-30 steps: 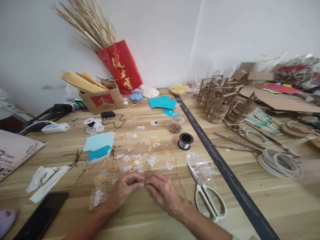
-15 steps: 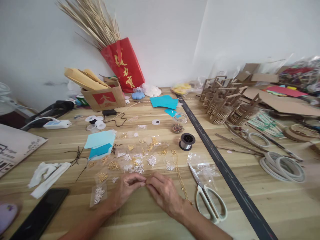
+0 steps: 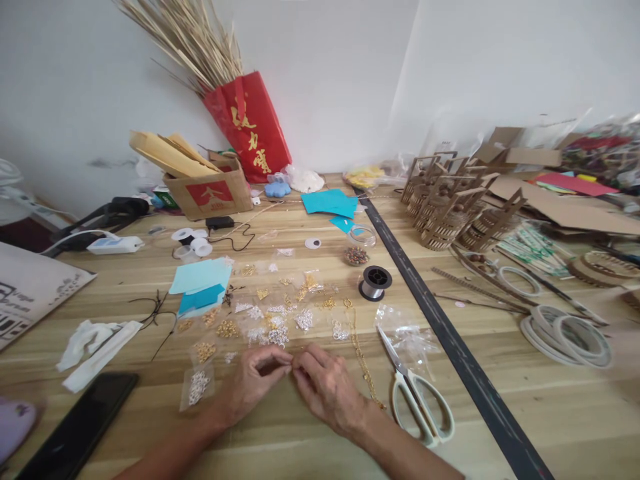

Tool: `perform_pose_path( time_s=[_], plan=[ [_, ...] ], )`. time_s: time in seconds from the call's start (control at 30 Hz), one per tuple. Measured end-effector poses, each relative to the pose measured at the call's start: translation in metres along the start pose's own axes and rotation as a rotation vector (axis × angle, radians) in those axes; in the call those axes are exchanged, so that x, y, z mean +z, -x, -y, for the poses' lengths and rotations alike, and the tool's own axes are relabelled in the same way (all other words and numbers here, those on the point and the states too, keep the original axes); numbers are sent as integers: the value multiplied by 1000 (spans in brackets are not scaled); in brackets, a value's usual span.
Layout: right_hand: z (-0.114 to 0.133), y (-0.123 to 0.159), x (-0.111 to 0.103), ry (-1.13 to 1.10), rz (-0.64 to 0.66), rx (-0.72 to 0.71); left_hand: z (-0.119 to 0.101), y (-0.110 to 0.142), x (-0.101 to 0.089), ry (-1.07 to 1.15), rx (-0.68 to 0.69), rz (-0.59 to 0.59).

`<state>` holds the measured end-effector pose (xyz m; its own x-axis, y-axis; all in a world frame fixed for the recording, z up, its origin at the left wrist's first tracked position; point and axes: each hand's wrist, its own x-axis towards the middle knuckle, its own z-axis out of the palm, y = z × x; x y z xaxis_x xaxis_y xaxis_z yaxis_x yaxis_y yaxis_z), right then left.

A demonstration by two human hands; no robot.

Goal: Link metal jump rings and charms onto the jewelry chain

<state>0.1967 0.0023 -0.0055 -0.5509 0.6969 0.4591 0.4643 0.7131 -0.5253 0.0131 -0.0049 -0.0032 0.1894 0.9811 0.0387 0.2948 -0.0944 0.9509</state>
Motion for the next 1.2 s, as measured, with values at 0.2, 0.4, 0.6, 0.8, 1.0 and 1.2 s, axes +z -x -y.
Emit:
perform_pose_path(
  time_s=[0.2, 0.4, 0.6, 0.8, 1.0, 1.2],
  plan=[
    [0, -1, -3, 30, 81, 46, -3, 0, -4, -20, 77, -127],
    [-4, 0, -9, -1, 97, 52, 7, -2, -9, 129, 14, -190],
    [-6, -2, -14, -132, 8, 88, 16, -1, -8, 109, 58, -118],
    [-6, -3, -11, -343, 33, 220, 5, 0, -9, -31, 163, -90],
    [-8, -3, -7, -457, 110, 358, -1, 0, -5, -116, 286, -84],
    [-7, -5, -8, -486, 181, 393, -2, 3, -3, -137, 330, -77]
  ],
)
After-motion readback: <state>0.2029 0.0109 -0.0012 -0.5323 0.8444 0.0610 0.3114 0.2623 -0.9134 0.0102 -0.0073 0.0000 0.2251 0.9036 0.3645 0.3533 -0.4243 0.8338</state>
